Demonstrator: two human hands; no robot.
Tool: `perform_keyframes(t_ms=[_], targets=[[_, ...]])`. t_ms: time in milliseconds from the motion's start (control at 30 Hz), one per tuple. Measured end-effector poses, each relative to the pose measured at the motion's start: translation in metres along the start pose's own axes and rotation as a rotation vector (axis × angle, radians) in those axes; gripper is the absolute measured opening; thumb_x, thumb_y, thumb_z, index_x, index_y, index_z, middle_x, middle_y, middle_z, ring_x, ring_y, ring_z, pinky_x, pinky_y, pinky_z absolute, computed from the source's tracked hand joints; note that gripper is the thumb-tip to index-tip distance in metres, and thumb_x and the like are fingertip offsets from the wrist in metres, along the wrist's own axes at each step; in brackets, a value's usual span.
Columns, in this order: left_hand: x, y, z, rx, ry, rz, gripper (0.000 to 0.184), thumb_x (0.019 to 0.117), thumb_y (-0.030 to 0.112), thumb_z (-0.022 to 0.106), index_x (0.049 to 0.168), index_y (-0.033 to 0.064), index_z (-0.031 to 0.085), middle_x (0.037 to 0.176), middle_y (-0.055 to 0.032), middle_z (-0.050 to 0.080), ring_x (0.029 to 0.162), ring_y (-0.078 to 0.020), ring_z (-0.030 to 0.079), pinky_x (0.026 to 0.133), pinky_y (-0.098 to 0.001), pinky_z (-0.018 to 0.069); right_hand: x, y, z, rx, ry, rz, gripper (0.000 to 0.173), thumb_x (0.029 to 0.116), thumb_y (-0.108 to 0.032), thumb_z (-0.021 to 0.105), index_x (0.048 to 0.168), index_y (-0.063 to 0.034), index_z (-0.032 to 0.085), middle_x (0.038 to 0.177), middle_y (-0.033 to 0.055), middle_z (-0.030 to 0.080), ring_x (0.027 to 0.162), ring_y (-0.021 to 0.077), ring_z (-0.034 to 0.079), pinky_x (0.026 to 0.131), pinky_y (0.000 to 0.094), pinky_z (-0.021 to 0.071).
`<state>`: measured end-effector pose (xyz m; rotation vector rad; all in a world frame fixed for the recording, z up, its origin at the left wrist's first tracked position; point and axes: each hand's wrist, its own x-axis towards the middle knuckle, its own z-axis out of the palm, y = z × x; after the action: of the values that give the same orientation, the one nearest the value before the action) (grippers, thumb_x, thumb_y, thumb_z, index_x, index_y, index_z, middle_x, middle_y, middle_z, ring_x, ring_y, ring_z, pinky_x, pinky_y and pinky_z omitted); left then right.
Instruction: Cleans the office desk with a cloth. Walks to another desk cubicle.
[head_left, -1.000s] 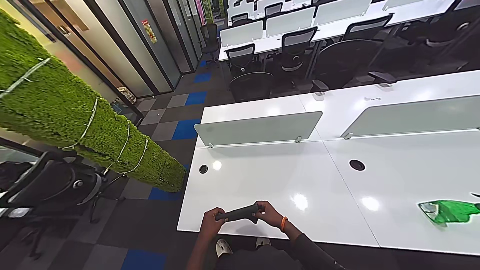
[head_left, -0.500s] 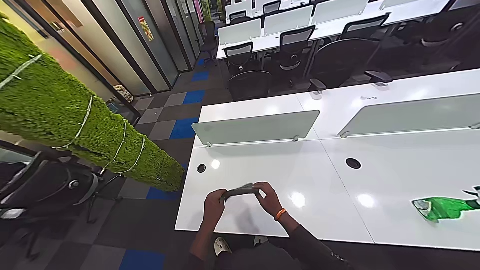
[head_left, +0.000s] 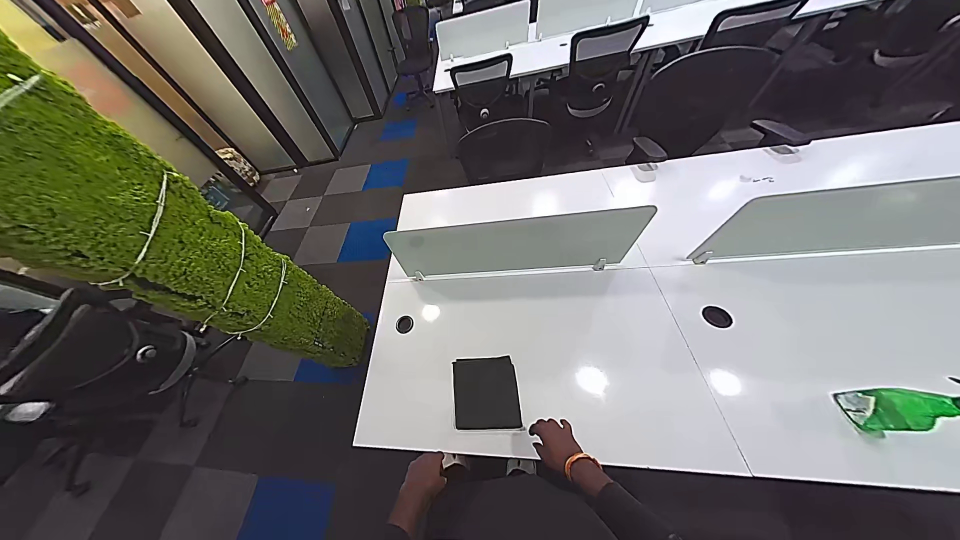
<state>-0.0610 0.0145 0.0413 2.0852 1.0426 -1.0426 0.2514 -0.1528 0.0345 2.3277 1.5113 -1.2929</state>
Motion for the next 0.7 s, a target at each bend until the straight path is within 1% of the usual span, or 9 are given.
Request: perform_keyframes(t_ms=[67,167,267,333,367,467,600,667,700], targets=[[0.001,-0.020,0.007,-0.038,-0.027,-0.033,0.049,0.0939,0.034,0.067,0.137,0.0110,0.062,0.134,-0.0154,0.066,0.126,-0.0352,0.062,0.102,-0.0611,0.0497,0.006,-0.001,0.003,0.007,-0.008,0.013,0.038,0.0981,-0.033,0.061,0.133,-0.0202,0.068,0.136,0.0108,0.066,0.133,0.0357,0.055,0.113,0.0681,0.0343],[0.007,-0.041,0.003,-0.068,0.020,-0.073,0.051,0.0954,0.035,0.065,0.140,0.0108,0.059,0.138,-0.0151,0.063,0.129,-0.0344,0.060,0.104,-0.0600,0.0489,0.024,-0.016,-0.002,-0.005,-0.026,0.003,0.039,0.0979,-0.032,0.061,0.134,-0.0173,0.068,0.138,0.0127,0.065,0.131,0.0368,0.057,0.108,0.0646,0.0414],[0.028,-0.053,-0.009,-0.113,0.101,-0.075,0.057,0.0949,0.033,0.065,0.147,0.0125,0.054,0.147,-0.0136,0.057,0.135,-0.0346,0.055,0.108,-0.0597,0.0464,0.048,-0.038,-0.013,0.011,-0.007,-0.048,0.042,0.0968,-0.025,0.063,0.137,-0.0124,0.064,0.147,0.0129,0.058,0.137,0.0376,0.051,0.106,0.0634,0.0442],[0.042,-0.057,-0.018,-0.123,0.164,-0.054,0.061,0.0923,0.030,0.068,0.149,0.0129,0.052,0.153,-0.0151,0.051,0.139,-0.0379,0.050,0.107,-0.0624,0.0453,0.064,-0.054,-0.016,0.045,0.023,-0.075,0.047,0.0961,-0.022,0.064,0.143,-0.0154,0.060,0.155,0.0115,0.050,0.145,0.0366,0.044,0.110,0.0627,0.0423],[0.049,-0.057,-0.025,-0.119,0.193,-0.046,0.064,0.0917,0.029,0.069,0.151,0.0128,0.050,0.157,-0.0167,0.045,0.142,-0.0401,0.045,0.109,-0.0640,0.0428,0.073,-0.061,-0.018,0.053,0.042,-0.078,0.050,0.0958,-0.022,0.065,0.145,-0.0180,0.058,0.159,0.0110,0.046,0.147,0.0366,0.040,0.111,0.0626,0.0413],[0.074,-0.058,-0.040,-0.073,0.271,-0.046,0.074,0.0903,0.026,0.073,0.157,0.0147,0.042,0.166,-0.0191,0.029,0.150,-0.0447,0.031,0.112,-0.0681,0.0355,0.094,-0.090,-0.021,0.073,0.053,-0.012,0.065,0.0962,-0.029,0.068,0.157,-0.0261,0.045,0.169,0.0119,0.028,0.155,0.0410,0.023,0.117,0.0668,0.0320],[0.106,-0.065,-0.062,-0.011,0.348,-0.038,0.090,0.0841,0.026,0.079,0.161,0.0201,0.033,0.171,-0.0193,0.015,0.155,-0.0480,0.016,0.113,-0.0718,0.0292,0.124,-0.122,-0.011,0.018,-0.001,0.106,0.087,0.0928,-0.041,0.072,0.164,-0.0372,0.022,0.174,0.0123,0.003,0.157,0.0484,0.003,0.113,0.0803,0.0232],[0.119,-0.072,-0.073,0.001,0.369,-0.022,0.097,0.0810,0.027,0.083,0.162,0.0218,0.031,0.171,-0.0193,0.011,0.155,-0.0489,0.013,0.114,-0.0736,0.0260,0.140,-0.129,-0.006,0.004,-0.018,0.167,0.096,0.0894,-0.045,0.075,0.165,-0.0385,0.017,0.175,0.0118,-0.002,0.157,0.0499,-0.001,0.110,0.0838,0.0222],[0.125,-0.075,-0.078,0.006,0.369,-0.020,0.100,0.0796,0.028,0.084,0.163,0.0221,0.030,0.172,-0.0192,0.010,0.155,-0.0492,0.012,0.114,-0.0743,0.0250,0.149,-0.130,-0.006,0.009,-0.012,0.201,0.097,0.0884,-0.046,0.076,0.165,-0.0389,0.017,0.175,0.0100,-0.002,0.157,0.0486,-0.002,0.109,0.0849,0.0211]])
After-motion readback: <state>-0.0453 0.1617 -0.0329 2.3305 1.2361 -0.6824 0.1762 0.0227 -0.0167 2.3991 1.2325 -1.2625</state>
